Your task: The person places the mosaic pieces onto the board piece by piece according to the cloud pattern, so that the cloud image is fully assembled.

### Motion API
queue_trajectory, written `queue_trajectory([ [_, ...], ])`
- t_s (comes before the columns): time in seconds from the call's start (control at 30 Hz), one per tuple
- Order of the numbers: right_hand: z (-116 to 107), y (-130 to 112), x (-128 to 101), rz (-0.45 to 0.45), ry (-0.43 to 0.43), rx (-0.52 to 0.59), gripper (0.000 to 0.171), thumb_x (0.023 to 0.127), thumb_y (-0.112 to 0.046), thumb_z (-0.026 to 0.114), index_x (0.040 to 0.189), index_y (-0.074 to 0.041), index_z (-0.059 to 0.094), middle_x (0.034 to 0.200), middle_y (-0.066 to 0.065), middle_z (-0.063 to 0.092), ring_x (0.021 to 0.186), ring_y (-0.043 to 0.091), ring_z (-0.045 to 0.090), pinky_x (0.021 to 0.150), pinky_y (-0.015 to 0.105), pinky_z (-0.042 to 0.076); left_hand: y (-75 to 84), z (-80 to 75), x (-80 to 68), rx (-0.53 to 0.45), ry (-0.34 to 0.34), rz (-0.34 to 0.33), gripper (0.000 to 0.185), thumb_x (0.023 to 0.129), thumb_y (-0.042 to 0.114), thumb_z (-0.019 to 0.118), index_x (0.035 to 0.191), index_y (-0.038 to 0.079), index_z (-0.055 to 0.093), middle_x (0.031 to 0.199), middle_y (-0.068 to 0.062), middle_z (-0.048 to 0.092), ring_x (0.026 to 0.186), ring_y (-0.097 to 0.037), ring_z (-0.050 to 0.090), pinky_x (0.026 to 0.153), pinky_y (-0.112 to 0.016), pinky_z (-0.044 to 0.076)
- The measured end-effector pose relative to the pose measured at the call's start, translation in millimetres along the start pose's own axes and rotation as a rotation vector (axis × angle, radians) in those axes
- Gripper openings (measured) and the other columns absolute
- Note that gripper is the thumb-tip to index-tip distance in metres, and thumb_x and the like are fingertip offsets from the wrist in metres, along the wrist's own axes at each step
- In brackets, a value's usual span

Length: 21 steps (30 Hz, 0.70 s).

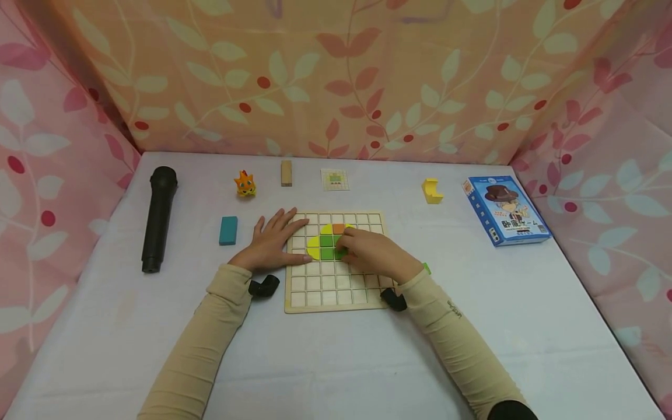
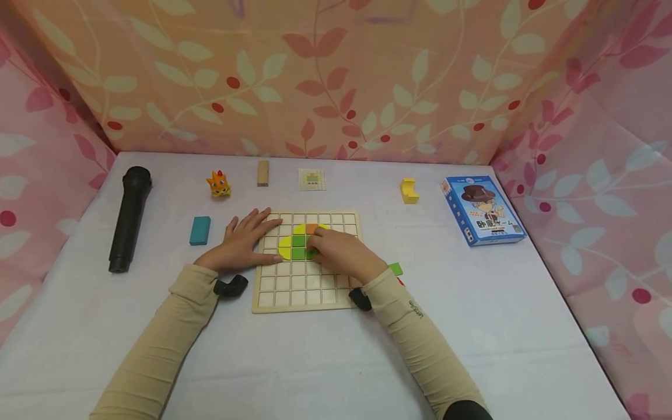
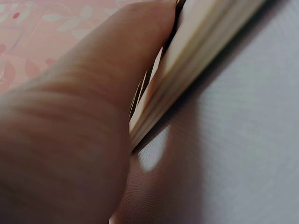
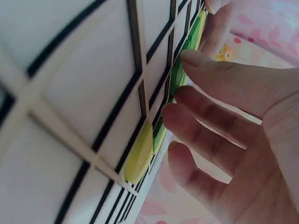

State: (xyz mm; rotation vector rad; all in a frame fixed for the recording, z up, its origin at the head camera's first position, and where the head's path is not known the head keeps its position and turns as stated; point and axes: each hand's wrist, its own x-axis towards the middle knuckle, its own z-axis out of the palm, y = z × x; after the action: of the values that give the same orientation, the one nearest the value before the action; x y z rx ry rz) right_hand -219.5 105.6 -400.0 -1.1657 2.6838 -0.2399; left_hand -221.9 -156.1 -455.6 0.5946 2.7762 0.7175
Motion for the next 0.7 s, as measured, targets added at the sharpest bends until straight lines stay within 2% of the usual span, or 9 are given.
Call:
queue_trajectory([
  [0.13,-8,6,-7,0.034,0.012,0.003,0.020,0.091,-0.020,0.067,0.110,-0.015,0.066,0.107,-0.003,0.061,0.092,0.010,0.060,0.082,0.030,0.051,-0.3,0.2,0.3,0.009,0.002,-0.003,0.090,0.080,0.061,0.066,0.152,0.025,0.027,0.162,-0.007,0.005,0.148,-0.031,-0.003,0.111,-0.062,-0.008],
  [0.27,-18,20,-22,0.122,0.006,0.034,0.024,0.091,-0.023,0.067,0.113,-0.014,0.065,0.107,-0.003,0.061,0.090,0.012,0.059,0.082,0.031,0.052,0.1,0.7,0.7,0.015,-0.004,-0.011,0.091,0.080,0.062,0.066,0.152,0.026,0.026,0.162,-0.006,0.004,0.148,-0.031,-0.003,0.111,-0.061,-0.008],
  [0.47,-27,46,-55,0.298,-0.032,0.084,0.027,0.092,-0.024,0.066,0.117,-0.013,0.064,0.104,-0.001,0.062,0.085,0.015,0.057,0.078,0.034,0.053,0.7,-1.1,0.4,0.006,-0.007,-0.009,0.090,0.080,0.061,0.067,0.152,0.024,0.027,0.162,-0.007,0.004,0.148,-0.031,-0.004,0.111,-0.061,-0.009],
  [0.63,-28,67,-83,0.382,-0.068,0.106,0.029,0.091,-0.018,0.067,0.119,-0.011,0.063,0.104,0.003,0.063,0.087,0.017,0.058,0.079,0.037,0.054,0.6,-1.1,0.3,-0.001,-0.005,-0.011,0.091,0.079,0.061,0.067,0.152,0.024,0.027,0.162,-0.006,0.004,0.148,-0.031,-0.003,0.111,-0.061,-0.009],
  [0.7,-28,73,-94,0.390,-0.083,0.126,0.030,0.090,-0.013,0.067,0.119,-0.010,0.062,0.103,0.005,0.064,0.088,0.019,0.058,0.079,0.037,0.054,0.2,-0.5,0.9,-0.002,-0.004,-0.010,0.091,0.079,0.062,0.067,0.152,0.025,0.027,0.162,-0.006,0.005,0.148,-0.031,-0.003,0.111,-0.061,-0.009],
])
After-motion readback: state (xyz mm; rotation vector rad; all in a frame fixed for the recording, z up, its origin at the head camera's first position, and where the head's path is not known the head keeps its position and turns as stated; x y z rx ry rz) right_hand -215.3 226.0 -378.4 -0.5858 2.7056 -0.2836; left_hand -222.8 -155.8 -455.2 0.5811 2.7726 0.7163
